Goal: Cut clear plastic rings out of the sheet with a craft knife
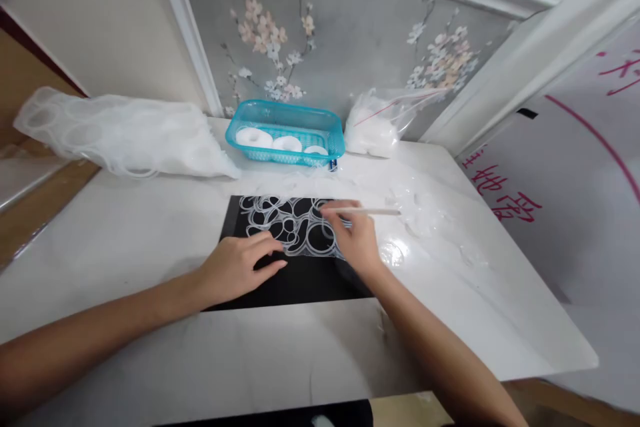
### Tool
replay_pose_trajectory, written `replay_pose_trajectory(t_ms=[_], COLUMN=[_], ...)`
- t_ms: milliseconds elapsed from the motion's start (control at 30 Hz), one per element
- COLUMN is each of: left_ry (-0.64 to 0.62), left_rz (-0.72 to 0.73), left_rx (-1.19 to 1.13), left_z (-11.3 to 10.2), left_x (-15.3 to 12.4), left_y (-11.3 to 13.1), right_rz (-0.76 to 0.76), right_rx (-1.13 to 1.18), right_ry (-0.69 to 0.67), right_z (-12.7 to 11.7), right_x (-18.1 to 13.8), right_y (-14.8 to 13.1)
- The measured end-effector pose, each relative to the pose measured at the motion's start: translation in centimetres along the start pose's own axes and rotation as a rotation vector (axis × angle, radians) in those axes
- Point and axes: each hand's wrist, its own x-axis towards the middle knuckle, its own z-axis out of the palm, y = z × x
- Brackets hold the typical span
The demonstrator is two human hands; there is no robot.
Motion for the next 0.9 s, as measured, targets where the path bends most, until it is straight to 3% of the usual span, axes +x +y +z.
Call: replay_pose_trajectory(t_ms=[100, 333, 600, 733, 833, 900], left_ry=[0.066, 0.065, -0.019, 0.040, 0.048, 0.033], left_rz=[-0.053, -0.053, -0.052, 0.067, 0.046, 0.024], left_rx=[0.110, 0.086, 0.064, -0.119, -0.207, -0.147], left_z=[0.0, 0.3, -0.2, -1.2, -1.3, -0.9], left_x=[0.7, 2.4, 2.8, 2.8, 2.9, 2.9], left_y=[-0.7, -1.6, -2.2, -2.2, -2.6, -3.1], right_rz=[0.102, 0.163, 0.132, 0.106, 0.102, 0.095], right_rx=[0.131, 0.285, 0.246, 0.223, 0.196, 0.191], right_ry=[-0.114, -0.167, -0.203, -0.222, -0.231, -0.231], right_z=[1.2, 2.3, 2.8, 2.8, 2.8, 2.9], right_x=[-2.6, -2.3, -2.9, -2.8, -2.8, -2.8], right_y=[1.0, 2.1, 1.7, 1.7, 1.7, 1.7])
